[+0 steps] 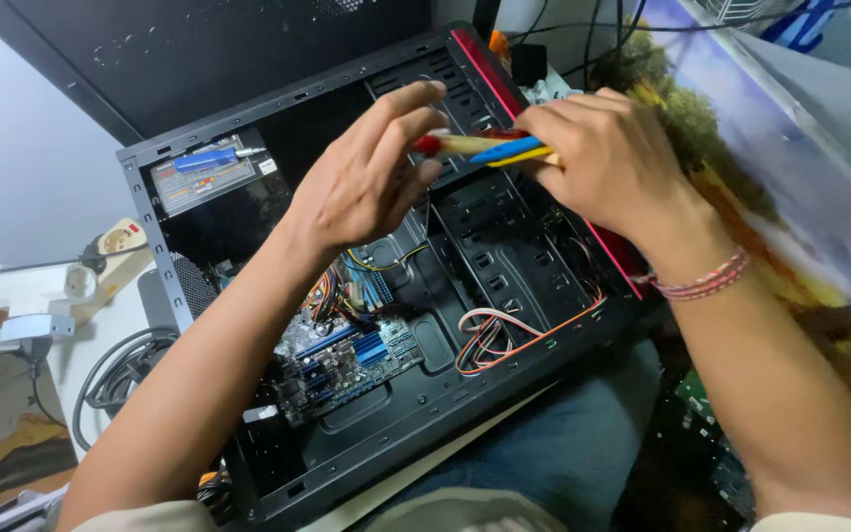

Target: The person works inside an open desktop computer case, routing and connecting power cables to the motherboard, using a screwdriver to fasten components, adjusting the motherboard position in the case, and handling a RAM module and a small brush near the board.

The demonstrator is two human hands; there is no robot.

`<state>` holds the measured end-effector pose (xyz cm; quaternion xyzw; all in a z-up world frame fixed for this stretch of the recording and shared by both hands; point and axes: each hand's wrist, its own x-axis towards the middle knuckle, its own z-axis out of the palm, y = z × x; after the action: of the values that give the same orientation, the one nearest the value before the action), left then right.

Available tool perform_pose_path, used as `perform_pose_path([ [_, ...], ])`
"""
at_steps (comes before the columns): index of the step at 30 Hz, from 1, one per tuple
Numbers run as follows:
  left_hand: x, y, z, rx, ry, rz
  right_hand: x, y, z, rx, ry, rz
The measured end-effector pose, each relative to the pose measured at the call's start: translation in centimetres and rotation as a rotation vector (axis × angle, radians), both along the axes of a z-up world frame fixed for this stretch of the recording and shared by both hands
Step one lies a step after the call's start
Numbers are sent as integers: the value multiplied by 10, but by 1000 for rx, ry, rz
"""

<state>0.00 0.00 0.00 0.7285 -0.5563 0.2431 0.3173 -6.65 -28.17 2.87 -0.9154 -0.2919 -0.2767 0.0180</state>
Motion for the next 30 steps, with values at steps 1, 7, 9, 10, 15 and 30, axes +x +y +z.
perform_pose_path([
  [1,-1,1,4,1,0,-3,-6,-10,-1,1,0,-3],
  [7,-5,-2,12,64,-74,115,-48,-51,-1,383,241,-262],
  [9,-8,-7,11,134,-76,116,-58,-62,-10,529,315,-339],
  [10,-10,-9,9,136,-70,114,-62,-65,-17,530,321,-343],
  [15,-20,-28,-3,295,34,30,-75,-90,-47,618,309,-379],
  [30,-22,-52,-29,465,94,-84,-63,-123,-184,712,470,-366],
])
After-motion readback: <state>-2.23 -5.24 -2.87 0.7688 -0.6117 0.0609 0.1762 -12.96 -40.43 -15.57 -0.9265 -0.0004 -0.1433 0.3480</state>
